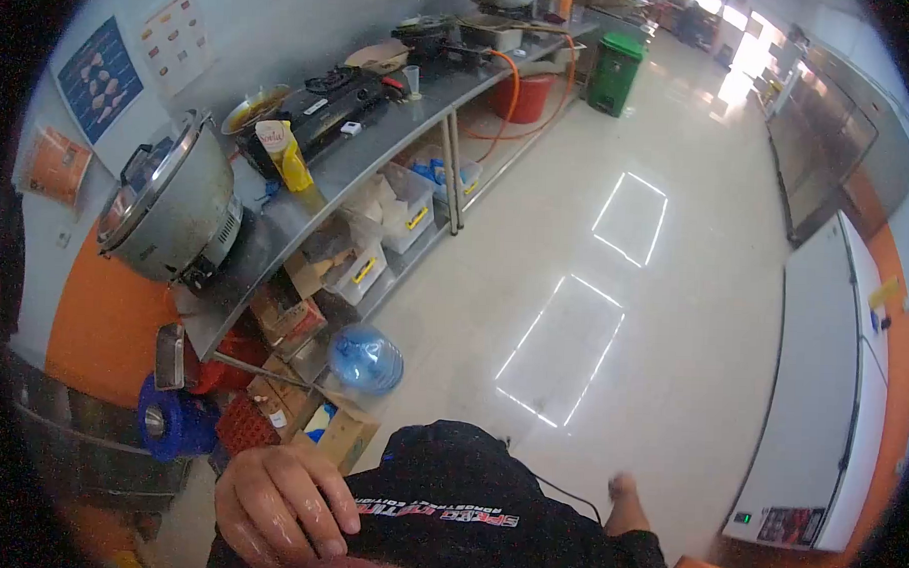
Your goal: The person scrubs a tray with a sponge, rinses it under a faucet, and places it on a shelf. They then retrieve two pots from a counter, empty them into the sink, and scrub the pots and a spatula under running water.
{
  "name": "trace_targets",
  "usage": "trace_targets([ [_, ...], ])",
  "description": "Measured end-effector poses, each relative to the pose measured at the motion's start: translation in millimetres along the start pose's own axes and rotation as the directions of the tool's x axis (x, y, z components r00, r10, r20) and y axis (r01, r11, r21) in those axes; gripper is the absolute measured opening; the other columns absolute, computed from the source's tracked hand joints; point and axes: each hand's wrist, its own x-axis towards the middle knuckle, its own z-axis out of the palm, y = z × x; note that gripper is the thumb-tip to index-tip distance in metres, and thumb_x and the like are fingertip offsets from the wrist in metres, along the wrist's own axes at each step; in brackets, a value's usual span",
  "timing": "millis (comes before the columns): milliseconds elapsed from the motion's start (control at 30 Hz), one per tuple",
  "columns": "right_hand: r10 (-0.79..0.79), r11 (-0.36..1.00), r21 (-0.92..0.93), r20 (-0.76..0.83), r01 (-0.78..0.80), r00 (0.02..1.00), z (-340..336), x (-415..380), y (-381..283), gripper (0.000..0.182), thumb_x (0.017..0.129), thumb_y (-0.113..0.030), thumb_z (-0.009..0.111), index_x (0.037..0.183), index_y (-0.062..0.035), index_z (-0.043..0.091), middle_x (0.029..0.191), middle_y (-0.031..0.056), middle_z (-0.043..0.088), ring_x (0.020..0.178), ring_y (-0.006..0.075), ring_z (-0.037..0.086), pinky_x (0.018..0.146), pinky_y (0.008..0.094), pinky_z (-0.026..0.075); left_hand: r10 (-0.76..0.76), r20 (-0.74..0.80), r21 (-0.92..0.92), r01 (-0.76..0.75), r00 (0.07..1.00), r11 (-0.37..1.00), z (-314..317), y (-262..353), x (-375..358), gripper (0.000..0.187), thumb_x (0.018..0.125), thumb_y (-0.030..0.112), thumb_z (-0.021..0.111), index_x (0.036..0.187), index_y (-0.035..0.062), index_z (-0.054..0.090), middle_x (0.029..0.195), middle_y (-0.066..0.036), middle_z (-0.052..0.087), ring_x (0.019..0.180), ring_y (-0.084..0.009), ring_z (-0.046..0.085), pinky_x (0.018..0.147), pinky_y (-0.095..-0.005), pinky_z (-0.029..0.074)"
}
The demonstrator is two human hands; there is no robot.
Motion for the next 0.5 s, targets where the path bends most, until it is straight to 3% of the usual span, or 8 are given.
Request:
trace_targets([
  [33,0.123,0.988,0.062,0.201,-0.138,0.972,-17,106,-21,0.039,0.084,-0.041,0.061,0.109,-0.0119,0.061,0.098,0.0127,0.066,0.092,0.0262,0.063,0.084,0.0419,0.052,-0.016,0.075,0.023,0.015,0.997,1.000,-23,-8,5,0.011,0.083,0.010,0.070,0.092,0.0056,0.065,0.100,-0.014,0.062,0.091,-0.0315,0.063,0.077,-0.0388,0.054],
  [67,-0.178,0.977,-0.144,-0.147,0.157,0.973,-49,154,-96,0.032,0.087,-0.028,0.057,0.109,-0.0048,0.061,0.105,0.0208,0.064,0.098,0.0356,0.062,0.085,0.0437,0.050,-0.014,0.065,0.035,0.012,0.998,0.999,-41,-19,7,0.011,0.083,0.010,0.070,0.092,0.0056,0.065,0.100,-0.014,0.062,0.091,-0.0315,0.063,0.077,-0.0388,0.054],
  [100,-0.453,0.891,-0.193,-0.372,0.410,0.810,-62,228,-135,0.037,0.084,-0.030,0.065,0.113,-0.0090,0.057,0.088,0.0157,0.066,0.076,0.0285,0.066,0.067,0.0425,0.056,0.022,-0.033,0.070,-0.020,0.999,0.997,-56,-29,6,0.010,0.083,0.009,0.070,0.092,0.0054,0.065,0.100,-0.014,0.061,0.091,-0.0324,0.063,0.077,-0.0393,0.054],
  [133,-0.310,0.947,-0.031,-0.337,0.319,0.889,-112,258,-214,0.034,0.087,-0.025,0.063,0.115,-0.0077,0.056,0.085,0.0156,0.067,0.067,0.0259,0.066,0.061,0.0392,0.055,0.063,-0.127,0.107,-0.050,0.990,0.993,-72,-38,6,0.009,0.083,0.008,0.069,0.091,0.0053,0.065,0.100,-0.015,0.060,0.091,-0.0333,0.062,0.077,-0.0397,0.055],
  [167,-0.197,0.920,0.296,-0.220,0.258,0.955,-153,283,-287,0.031,0.089,-0.027,0.057,0.114,-0.0083,0.060,0.090,0.0178,0.068,0.080,0.0308,0.068,0.074,0.0431,0.054,0.071,-0.126,0.116,-0.057,0.989,0.992,-92,-44,4,0.009,0.083,0.008,0.069,0.091,0.0053,0.065,0.100,-0.015,0.060,0.091,-0.0333,0.062,0.077,-0.0397,0.055],
  [300,-0.298,0.788,0.481,-0.251,0.386,0.921,-263,281,-503,0.028,0.091,-0.021,0.056,0.113,-0.0039,0.058,0.079,0.0145,0.067,0.060,0.0206,0.064,0.054,0.0345,0.054,0.041,-0.051,-0.078,-0.045,0.998,0.996,-209,-63,9,0.009,0.084,0.009,0.068,0.092,0.0054,0.067,0.099,-0.014,0.059,0.088,-0.0334,0.061,0.074,-0.0418,0.055],
  [400,-0.319,0.734,0.581,-0.160,0.351,0.934,-262,324,-549,0.027,0.092,-0.016,0.054,0.113,0.0010,0.055,0.079,0.0166,0.064,0.065,0.0223,0.065,0.048,0.0353,0.056,0.037,0.010,-0.227,-0.034,0.999,0.973,-293,-79,18,0.010,0.086,0.009,0.067,0.092,0.0006,0.066,0.103,-0.017,0.059,0.087,-0.0341,0.061,0.073,-0.0398,0.054],
  [500,-0.302,0.912,0.340,0.171,0.231,0.938,-221,366,-514,0.037,0.077,-0.012,0.072,0.108,-0.0032,0.052,0.084,0.0095,0.066,0.079,0.0224,0.068,0.062,0.0404,0.059,-0.216,0.286,-0.316,0.305,0.933,0.898,-368,-102,30,0.013,0.087,0.010,0.066,0.092,-0.0024,0.066,0.106,-0.018,0.060,0.087,-0.0344,0.061,0.073,-0.0403,0.053],
])
